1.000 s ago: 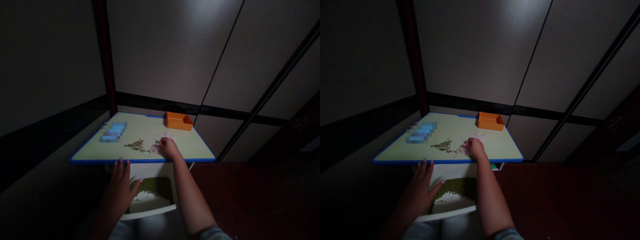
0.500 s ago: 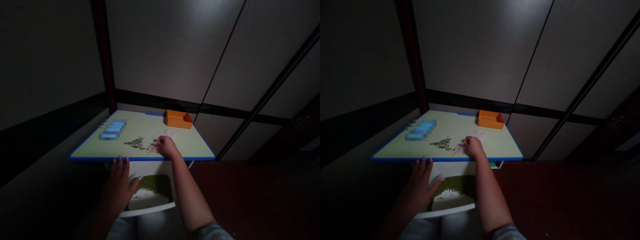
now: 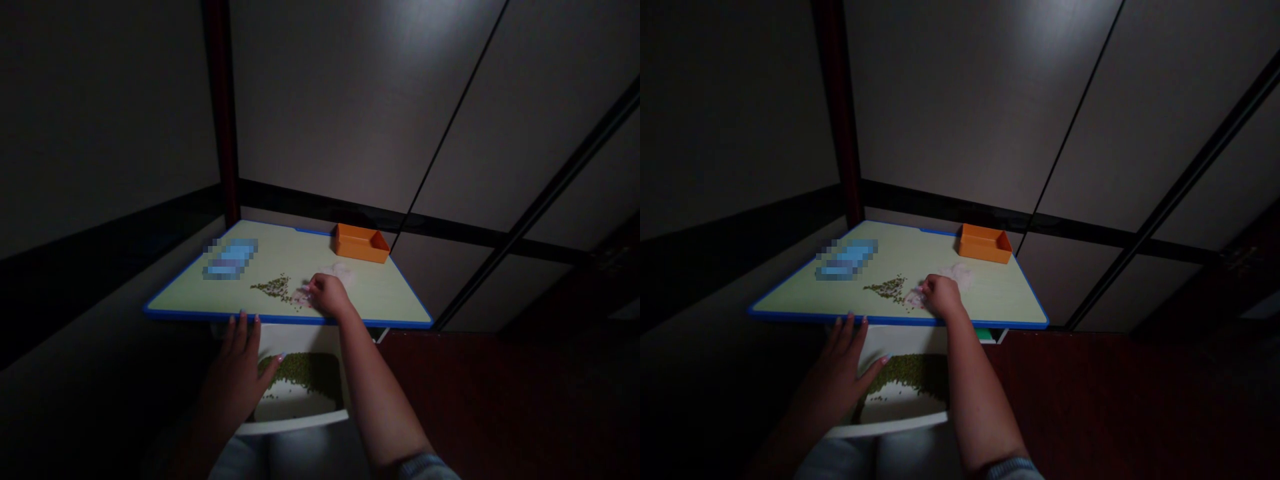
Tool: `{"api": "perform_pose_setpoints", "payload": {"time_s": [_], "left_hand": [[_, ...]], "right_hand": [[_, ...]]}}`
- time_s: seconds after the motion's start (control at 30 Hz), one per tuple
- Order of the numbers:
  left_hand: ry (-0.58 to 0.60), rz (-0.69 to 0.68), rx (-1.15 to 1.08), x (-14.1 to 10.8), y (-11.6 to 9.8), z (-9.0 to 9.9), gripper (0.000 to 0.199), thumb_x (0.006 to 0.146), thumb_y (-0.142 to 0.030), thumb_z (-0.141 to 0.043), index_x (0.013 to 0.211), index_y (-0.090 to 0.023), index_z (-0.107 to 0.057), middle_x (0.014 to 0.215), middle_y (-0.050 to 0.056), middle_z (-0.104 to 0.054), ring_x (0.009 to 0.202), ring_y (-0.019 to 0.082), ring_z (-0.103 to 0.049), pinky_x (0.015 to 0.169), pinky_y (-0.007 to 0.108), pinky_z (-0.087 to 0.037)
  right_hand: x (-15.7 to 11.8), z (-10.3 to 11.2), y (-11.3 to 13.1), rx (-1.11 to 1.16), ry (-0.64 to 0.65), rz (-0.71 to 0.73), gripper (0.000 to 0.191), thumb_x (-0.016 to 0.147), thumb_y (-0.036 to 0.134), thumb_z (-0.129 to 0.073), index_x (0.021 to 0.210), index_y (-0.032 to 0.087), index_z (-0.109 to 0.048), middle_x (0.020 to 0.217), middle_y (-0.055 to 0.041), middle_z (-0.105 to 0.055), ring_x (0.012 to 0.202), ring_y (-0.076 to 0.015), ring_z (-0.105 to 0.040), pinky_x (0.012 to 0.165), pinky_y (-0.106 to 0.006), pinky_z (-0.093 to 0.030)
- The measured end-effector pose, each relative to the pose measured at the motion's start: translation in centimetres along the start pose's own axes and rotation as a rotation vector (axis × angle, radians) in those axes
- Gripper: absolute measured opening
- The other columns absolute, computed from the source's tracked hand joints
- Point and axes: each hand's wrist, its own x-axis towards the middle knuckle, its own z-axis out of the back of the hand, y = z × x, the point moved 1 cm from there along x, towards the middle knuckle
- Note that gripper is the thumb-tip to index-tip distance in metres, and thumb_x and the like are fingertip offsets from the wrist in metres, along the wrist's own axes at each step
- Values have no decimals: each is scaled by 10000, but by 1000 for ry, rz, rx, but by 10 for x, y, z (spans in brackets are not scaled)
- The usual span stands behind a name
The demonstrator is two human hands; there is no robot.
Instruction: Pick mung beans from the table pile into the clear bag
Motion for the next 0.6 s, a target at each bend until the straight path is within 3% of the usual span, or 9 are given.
{"api": "perform_pose_setpoints", "payload": {"time_s": [0.6], "left_hand": [[24,2,-24,-1,0,2,807,807,-596,-414,1380,-29,-374,1489,280,-297,1416,376,-222,1065,496,-382]], "right_hand": [[-5,-4,-3,192,132,52,109,795,262,-620,736,173,-640,624,21,-606,615,-109,-508,581,-205,-325]]}}
